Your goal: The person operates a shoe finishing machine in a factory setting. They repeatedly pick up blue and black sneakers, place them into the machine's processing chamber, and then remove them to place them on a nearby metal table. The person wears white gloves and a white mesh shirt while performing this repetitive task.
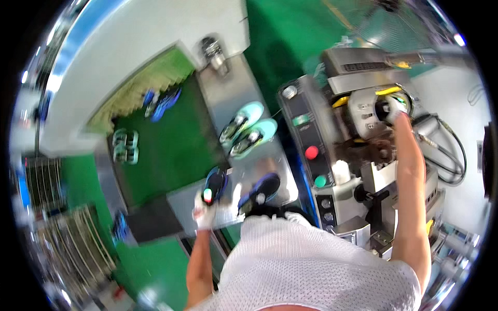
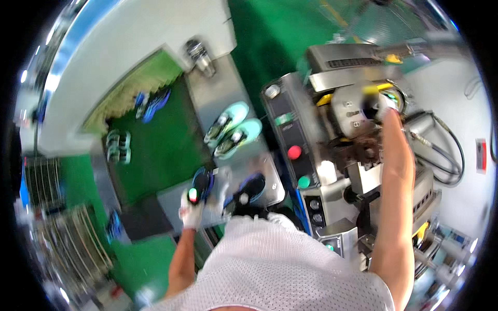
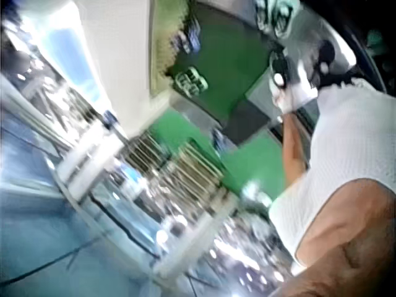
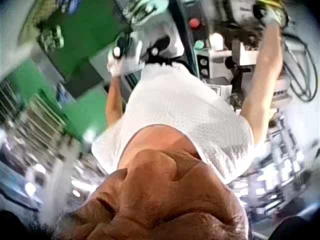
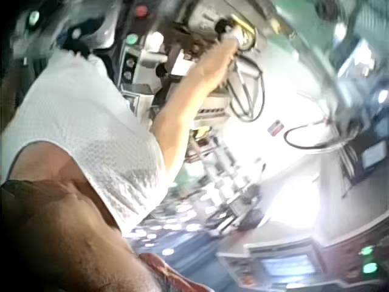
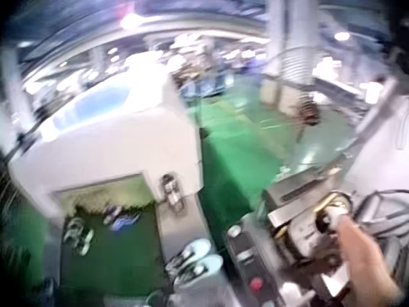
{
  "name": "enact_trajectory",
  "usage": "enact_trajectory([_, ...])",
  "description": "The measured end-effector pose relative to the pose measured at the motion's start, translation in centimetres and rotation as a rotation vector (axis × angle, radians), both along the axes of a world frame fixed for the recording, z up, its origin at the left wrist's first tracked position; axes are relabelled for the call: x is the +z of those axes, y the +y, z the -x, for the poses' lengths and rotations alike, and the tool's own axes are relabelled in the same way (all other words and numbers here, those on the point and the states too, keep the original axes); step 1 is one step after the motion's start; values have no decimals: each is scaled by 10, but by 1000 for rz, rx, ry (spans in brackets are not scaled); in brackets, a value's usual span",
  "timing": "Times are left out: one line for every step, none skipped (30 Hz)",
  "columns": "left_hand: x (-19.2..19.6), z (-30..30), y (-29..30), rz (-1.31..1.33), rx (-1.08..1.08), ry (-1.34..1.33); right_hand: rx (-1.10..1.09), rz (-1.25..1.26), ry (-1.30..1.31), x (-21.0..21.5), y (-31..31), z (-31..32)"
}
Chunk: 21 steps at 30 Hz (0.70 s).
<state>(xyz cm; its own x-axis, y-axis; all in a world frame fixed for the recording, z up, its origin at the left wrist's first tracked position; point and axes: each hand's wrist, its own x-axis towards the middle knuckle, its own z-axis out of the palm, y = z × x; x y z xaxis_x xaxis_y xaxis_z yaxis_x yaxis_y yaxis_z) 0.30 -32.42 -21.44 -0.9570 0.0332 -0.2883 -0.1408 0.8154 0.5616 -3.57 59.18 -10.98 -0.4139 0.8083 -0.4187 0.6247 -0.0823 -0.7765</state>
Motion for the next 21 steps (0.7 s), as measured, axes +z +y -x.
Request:
enact_trajectory([4,-13,-5,9,98,-21,-16,65,50,10,-29,23])
enact_trajectory([-7,-29,-15,75,120,4,-60,89,98,22,-59,32])
enact_trajectory([-8,-34,-16,157,108,-13,-58,67,140,38,-93,36])
enact_trajectory([-7,-36,-14,229,82,-25,-31,3,186,59,-133,36])
enact_trajectory([-7,-34,-14,216,58,-4,16,-120,232,86,-180,23])
enact_trajectory([-7,-35,-18,214,46,26,124,-336,252,101,-252,10])
enact_trajectory([-16,-37,-24,158,57,32,201,-578,261,124,-324,-7])
enact_trajectory([-8,-33,-19,135,34,35,152,-469,232,144,-410,-25])
enact_trajectory([-15,-31,-20,49,41,15,382,-722,295,111,-426,-58])
enact_trajectory([-23,-28,-23,-28,51,-4,473,-613,368,96,-464,-78])
enact_trajectory([-8,-21,-13,-79,43,50,404,-417,207,69,-502,-95])
enact_trajectory([-25,-21,-20,-143,7,41,621,-696,196,17,-504,-117])
enact_trajectory([-7,-7,-11,-193,-37,-56,874,-928,-278,-35,-500,-139])
enact_trajectory([13,2,-3,-234,-59,-154,1057,-1032,-842,-18,-524,-129])
enact_trajectory([10,3,-5,-172,-150,-70,1032,-1081,-800,-28,-523,-133])
enact_trajectory([8,1,-12,-113,-241,18,1008,-1130,-760,-36,-522,-138])
enact_trajectory([-26,-6,-24,-219,-227,57,893,-1027,-575,-30,-534,-129])
enact_trajectory([-20,-8,-26,-206,-250,17,776,-909,-414,-23,-545,-134])
enact_trajectory([-12,-12,-27,-192,-274,-23,786,-899,-262,-41,-551,-148])
enact_trajectory([-8,0,-22,-182,-296,-35,741,-807,-210,-26,-583,-146])
enact_trajectory([-9,-3,-24,-174,-298,3,689,-637,-222,-25,-613,-149])
